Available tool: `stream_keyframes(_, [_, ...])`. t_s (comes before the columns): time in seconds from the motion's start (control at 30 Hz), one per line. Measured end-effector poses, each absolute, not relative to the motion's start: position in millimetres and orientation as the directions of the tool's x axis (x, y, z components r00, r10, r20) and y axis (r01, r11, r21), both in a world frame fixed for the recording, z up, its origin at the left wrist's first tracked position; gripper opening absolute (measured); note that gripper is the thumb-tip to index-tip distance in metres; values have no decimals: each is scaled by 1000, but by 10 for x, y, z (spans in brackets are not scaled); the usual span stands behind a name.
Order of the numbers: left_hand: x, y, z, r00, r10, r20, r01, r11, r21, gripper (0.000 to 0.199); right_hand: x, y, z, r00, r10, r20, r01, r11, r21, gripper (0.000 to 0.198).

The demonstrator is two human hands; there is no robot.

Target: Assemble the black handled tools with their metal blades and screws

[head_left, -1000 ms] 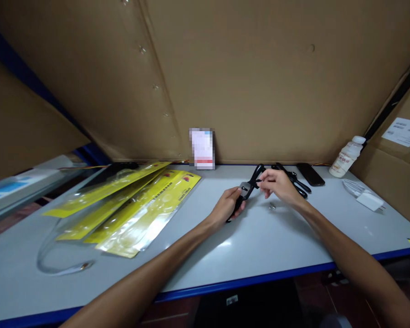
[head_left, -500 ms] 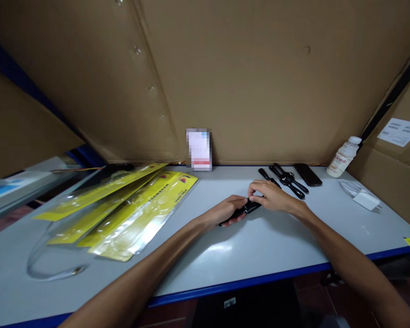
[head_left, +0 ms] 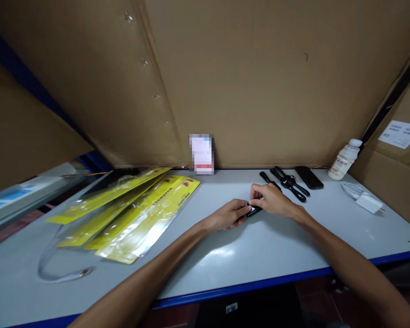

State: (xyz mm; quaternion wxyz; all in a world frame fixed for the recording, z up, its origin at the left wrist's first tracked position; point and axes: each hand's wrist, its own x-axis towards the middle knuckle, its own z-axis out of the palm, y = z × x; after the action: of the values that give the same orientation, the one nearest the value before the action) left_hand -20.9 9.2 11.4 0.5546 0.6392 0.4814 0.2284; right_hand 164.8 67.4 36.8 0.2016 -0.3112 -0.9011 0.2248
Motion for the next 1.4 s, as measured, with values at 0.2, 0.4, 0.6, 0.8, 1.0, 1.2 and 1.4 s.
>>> stream_keyframes(0.2, [-200,119,-7,344,926,-153,281,54,958,37,1722,709,403,-716,583,384,472,809,-351,16])
stream_keyframes(0.4, [-206,141,-62,340,928,-155,233,76,969,41,1828,693,489,-850,486,204,435,865,-252,43])
stream_keyframes(0.6, [-236,125,1,385,906,-174,241,83,967,37,1808,658,443,-862,460,214,443,888,-125,33])
stream_keyframes(0.8, [-246,140,-7,379,908,-179,236,92,967,38,1789,635,452,-856,450,255,447,891,-74,24])
stream_keyframes(1.0, [-236,136,-21,367,913,-179,253,87,963,34,1778,651,415,-856,453,250,452,890,-67,26])
stream_keyframes(1.2, [-233,129,-14,363,916,-170,255,78,964,34,1767,640,409,-854,455,251,452,889,-71,24])
stream_keyframes(1.4, [-231,134,-20,358,920,-160,240,75,968,38,1767,637,413,-851,461,253,458,886,-75,22])
